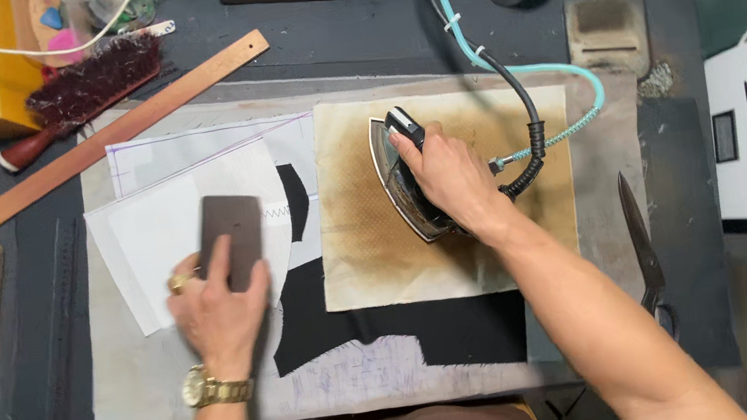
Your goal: The person irons pieces of black and white fabric using a steam iron and a protective pressing cloth, occasionally pressing down with a wooden block.
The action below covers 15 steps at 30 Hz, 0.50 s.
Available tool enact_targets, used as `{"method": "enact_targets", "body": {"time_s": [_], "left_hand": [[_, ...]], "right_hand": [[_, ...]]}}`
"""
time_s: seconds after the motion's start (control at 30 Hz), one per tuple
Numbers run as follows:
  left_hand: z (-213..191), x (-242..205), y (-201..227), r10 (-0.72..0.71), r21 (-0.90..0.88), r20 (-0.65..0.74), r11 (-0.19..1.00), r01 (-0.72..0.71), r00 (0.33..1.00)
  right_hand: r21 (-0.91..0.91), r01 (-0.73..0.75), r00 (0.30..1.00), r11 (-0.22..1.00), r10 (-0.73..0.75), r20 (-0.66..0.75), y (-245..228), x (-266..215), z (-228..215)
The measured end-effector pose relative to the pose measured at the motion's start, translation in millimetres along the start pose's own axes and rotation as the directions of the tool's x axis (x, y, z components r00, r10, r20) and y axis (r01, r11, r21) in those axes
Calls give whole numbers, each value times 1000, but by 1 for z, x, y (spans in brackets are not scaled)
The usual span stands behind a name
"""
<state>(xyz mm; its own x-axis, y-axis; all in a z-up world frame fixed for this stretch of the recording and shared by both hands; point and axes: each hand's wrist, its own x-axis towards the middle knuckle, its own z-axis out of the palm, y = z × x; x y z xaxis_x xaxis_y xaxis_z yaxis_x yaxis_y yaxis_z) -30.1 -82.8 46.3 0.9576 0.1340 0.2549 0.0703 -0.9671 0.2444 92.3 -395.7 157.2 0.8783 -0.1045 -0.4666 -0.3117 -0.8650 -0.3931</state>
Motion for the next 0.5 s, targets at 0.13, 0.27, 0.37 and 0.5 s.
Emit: {"method": "enact_targets", "body": {"time_s": [0.13, 0.27, 0.37, 0.5], "left_hand": [[22, -6, 144, 54, -132, -12, 990, -56, 998], [70, -11, 221, 44, -209, 56, 977, -32, 997], [80, -7, 241, -22, -158, 34, 987, 27, 999], [83, -5, 244, -132, -74, -22, 989, 130, 991]], "right_hand": [[-116, 88, 996, 989, -87, 9, 24, 10, -45], [-97, 100, 995, 990, -102, -12, 86, 31, -83], [-55, 85, 994, 995, -89, -71, 135, 41, -109], [2, 13, 988, 1000, -12, -151, 189, 56, -131]]}}
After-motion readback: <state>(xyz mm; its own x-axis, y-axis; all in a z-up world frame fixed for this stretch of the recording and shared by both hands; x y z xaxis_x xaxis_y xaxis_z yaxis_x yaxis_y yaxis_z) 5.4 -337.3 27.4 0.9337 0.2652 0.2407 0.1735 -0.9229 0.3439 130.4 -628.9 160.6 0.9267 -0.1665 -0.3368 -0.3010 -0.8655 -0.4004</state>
